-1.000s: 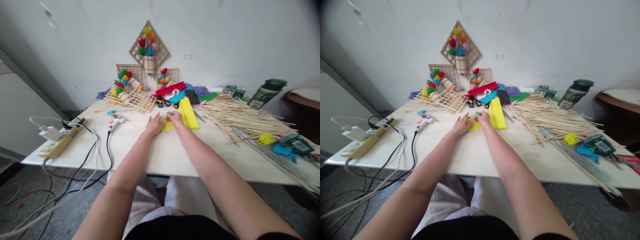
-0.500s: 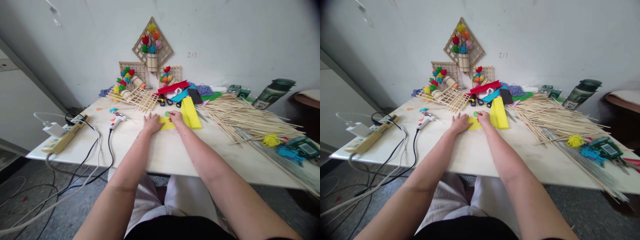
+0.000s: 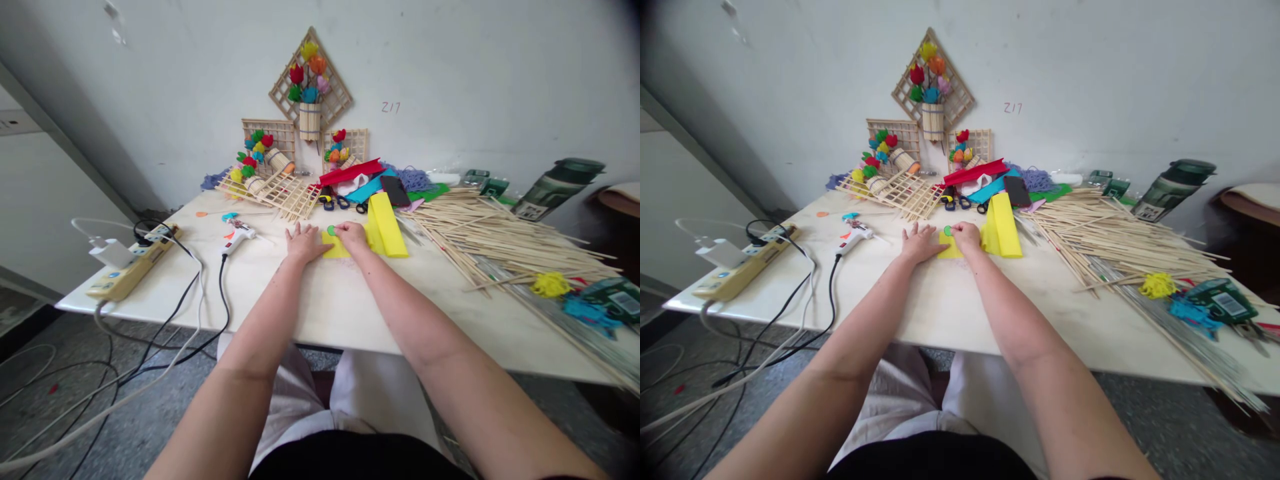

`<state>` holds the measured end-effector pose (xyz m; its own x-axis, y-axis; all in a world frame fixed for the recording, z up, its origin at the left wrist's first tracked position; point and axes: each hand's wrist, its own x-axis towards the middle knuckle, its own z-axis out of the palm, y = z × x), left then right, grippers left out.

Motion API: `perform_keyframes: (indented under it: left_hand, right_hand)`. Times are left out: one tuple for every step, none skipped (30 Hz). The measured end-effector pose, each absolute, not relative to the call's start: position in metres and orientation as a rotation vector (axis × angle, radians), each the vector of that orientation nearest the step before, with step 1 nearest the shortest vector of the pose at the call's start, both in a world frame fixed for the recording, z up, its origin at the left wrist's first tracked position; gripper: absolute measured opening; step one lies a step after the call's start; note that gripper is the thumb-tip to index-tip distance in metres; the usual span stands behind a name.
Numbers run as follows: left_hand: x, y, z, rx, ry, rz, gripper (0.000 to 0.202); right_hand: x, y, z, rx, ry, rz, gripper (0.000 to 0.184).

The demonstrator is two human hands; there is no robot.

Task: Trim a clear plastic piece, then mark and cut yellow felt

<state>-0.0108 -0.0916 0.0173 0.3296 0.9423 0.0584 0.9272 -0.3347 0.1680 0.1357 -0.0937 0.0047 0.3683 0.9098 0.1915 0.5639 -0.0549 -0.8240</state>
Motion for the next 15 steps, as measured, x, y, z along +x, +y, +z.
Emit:
perform_keyframes:
  left_hand:
    - [-0.011, -0.092, 0.017, 2.476, 1.752, 0.217, 0.080]
    - [-0.011, -0.092, 0.017, 2.478, 1.754, 0.213, 0.081]
    - [-0.012, -0.092, 0.017, 2.481, 1.755, 0.210, 0.081]
    - [-0.012, -0.092, 0.017, 2.483, 1.755, 0.206, 0.081]
    - [-0.012, -0.092, 0.017, 2.483, 1.754, 0.201, 0.081]
    - [-0.012, -0.091, 0.017, 2.481, 1.752, 0.198, 0.081]
    - [-0.012, -0.091, 0.016, 2.476, 1.751, 0.195, 0.080]
    - [-0.012, -0.091, 0.016, 2.470, 1.749, 0.196, 0.080]
    - [-0.013, -0.091, 0.016, 2.463, 1.746, 0.201, 0.079]
    - [-0.013, -0.091, 0.016, 2.457, 1.742, 0.209, 0.079]
    - [-0.013, -0.091, 0.016, 2.451, 1.737, 0.216, 0.079]
    - [-0.013, -0.091, 0.016, 2.446, 1.733, 0.223, 0.079]
    - [-0.013, -0.092, 0.016, 2.442, 1.730, 0.228, 0.080]
    - [-0.013, -0.092, 0.016, 2.439, 1.727, 0.233, 0.080]
    - [-0.013, -0.092, 0.016, 2.436, 1.724, 0.238, 0.080]
  right_hand:
    - [0.135, -0.094, 0.006, -1.762, -1.317, 0.483, 0.015]
    - [0.133, -0.095, 0.008, -1.790, -1.325, 0.480, 0.015]
    - [0.132, -0.096, 0.009, -1.820, -1.334, 0.476, 0.015]
    - [0.131, -0.096, 0.010, -1.852, -1.345, 0.472, 0.015]
    - [0.130, -0.097, 0.012, -1.887, -1.356, 0.465, 0.015]
    - [0.129, -0.097, 0.013, -1.923, -1.371, 0.458, 0.015]
    - [0.128, -0.098, 0.014, -1.959, -1.391, 0.450, 0.016]
    - [0.127, -0.098, 0.016, -1.998, -1.415, 0.441, 0.016]
    - [0.125, -0.099, 0.017, -2.037, -1.439, 0.432, 0.016]
    - [0.124, -0.100, 0.018, -2.074, -1.460, 0.421, 0.017]
    - [0.123, -0.100, 0.019, -2.105, -1.479, 0.408, 0.018]
    - [0.122, -0.100, 0.020, -2.129, -1.495, 0.391, 0.019]
    - [0.121, -0.101, 0.021, -2.143, -1.511, 0.373, 0.019]
    - [0.120, -0.101, 0.021, -2.152, -1.527, 0.357, 0.020]
    - [0.120, -0.101, 0.021, -2.159, -1.544, 0.342, 0.020]
